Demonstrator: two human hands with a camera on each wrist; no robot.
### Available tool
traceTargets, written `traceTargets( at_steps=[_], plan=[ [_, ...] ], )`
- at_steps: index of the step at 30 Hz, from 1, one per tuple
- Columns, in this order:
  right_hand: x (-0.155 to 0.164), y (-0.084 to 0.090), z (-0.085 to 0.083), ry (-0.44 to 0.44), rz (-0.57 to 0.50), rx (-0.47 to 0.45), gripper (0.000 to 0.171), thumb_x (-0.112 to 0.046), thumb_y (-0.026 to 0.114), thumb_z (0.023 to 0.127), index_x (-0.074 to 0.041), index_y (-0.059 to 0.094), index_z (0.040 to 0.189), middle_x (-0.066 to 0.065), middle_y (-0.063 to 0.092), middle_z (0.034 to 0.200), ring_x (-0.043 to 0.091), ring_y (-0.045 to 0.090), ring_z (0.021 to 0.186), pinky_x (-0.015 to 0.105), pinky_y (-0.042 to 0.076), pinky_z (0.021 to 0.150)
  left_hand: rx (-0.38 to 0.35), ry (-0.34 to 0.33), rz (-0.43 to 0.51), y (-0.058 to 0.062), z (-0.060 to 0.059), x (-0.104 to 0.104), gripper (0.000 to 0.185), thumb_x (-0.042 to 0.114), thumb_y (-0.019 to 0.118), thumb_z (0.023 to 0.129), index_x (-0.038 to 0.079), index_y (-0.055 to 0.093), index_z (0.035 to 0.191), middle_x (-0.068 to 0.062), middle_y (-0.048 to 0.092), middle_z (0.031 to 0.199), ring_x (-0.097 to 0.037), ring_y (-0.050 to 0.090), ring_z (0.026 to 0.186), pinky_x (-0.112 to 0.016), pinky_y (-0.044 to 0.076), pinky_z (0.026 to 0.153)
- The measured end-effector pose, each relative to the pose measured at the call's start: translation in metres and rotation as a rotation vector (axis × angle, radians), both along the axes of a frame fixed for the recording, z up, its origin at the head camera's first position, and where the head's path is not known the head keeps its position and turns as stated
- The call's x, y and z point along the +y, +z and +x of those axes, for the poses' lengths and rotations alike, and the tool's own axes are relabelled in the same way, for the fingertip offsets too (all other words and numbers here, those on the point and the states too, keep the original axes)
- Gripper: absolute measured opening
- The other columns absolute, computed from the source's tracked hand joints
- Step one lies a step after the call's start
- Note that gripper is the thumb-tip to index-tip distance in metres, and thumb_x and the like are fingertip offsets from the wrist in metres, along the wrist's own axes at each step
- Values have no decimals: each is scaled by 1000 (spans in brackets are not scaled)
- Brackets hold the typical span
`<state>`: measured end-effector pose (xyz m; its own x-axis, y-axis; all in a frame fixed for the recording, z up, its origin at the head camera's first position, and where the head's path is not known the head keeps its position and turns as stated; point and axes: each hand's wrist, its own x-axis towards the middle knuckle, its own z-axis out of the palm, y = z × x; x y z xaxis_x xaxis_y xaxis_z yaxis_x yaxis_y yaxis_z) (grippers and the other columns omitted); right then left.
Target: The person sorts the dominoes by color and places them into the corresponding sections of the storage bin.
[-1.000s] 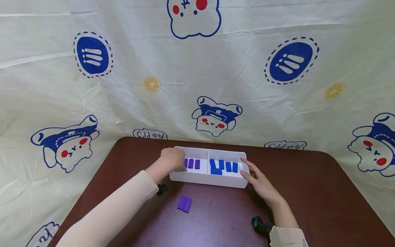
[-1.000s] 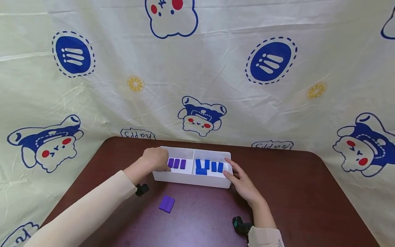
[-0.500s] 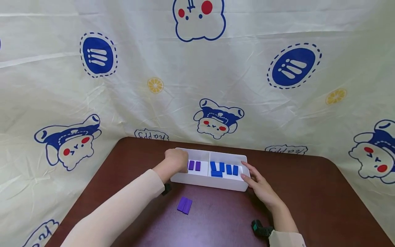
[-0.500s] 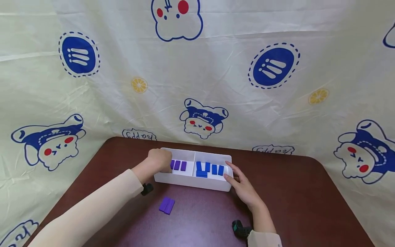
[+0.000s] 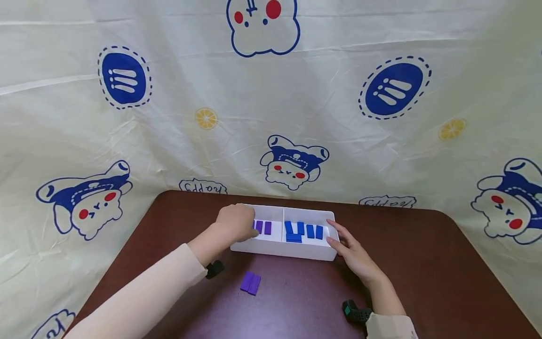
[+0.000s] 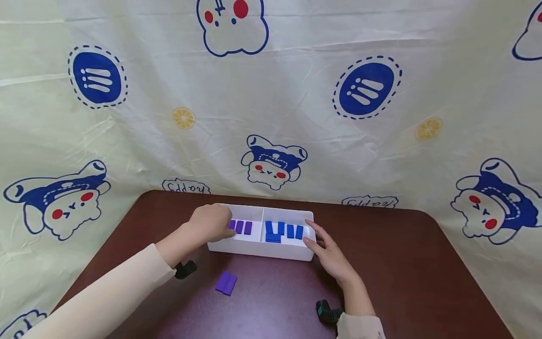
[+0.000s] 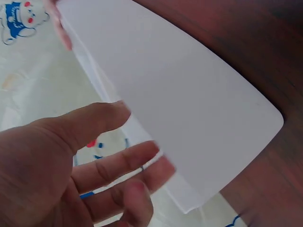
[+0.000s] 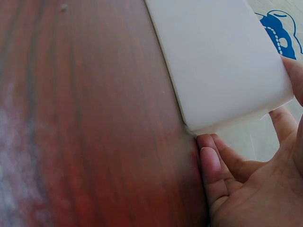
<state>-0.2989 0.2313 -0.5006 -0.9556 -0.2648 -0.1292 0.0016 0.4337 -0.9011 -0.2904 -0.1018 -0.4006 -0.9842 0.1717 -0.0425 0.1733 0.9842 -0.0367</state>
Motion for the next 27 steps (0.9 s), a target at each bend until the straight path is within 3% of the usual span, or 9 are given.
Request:
traceTargets(
  at_steps=[5, 12, 18, 27],
  plan=[
    [-6, 1, 1, 24, -4, -18, 65, -53, 55, 104, -42, 27, 162, 17, 27, 167, 40, 41, 143, 65, 38, 114, 9, -76, 91, 2, 22, -13, 32, 44, 81, 85, 16, 69, 75, 5, 63, 69, -15, 56, 62, -35, 46, 50],
    [-6, 3, -1, 16, 10, -10, 65, -54, 54, 104, -43, 27, 162, 17, 26, 168, 42, 40, 144, 67, 36, 114, -41, -189, 176, 3, 43, -26, 33, 42, 85, 82, 23, 64, 65, 8, 60, 65, -13, 55, 63, -34, 45, 55],
    [1, 4, 0, 9, 28, -4, 66, -53, 53, 104, -43, 24, 163, 19, 25, 169, 42, 39, 145, 69, 34, 115, -127, -308, 192, -6, 57, -24, 27, 41, 88, 78, 17, 75, 84, 11, 64, 71, -10, 58, 69, -32, 49, 62],
    [-1, 3, -2, 23, -2, 0, 66, -51, 53, 105, -41, 24, 164, 19, 27, 167, 40, 41, 142, 63, 38, 114, -166, -375, 127, -30, 70, -24, 48, 45, 95, 69, 15, 77, 102, 6, 71, 90, -7, 59, 80, -29, 54, 74]
  ],
)
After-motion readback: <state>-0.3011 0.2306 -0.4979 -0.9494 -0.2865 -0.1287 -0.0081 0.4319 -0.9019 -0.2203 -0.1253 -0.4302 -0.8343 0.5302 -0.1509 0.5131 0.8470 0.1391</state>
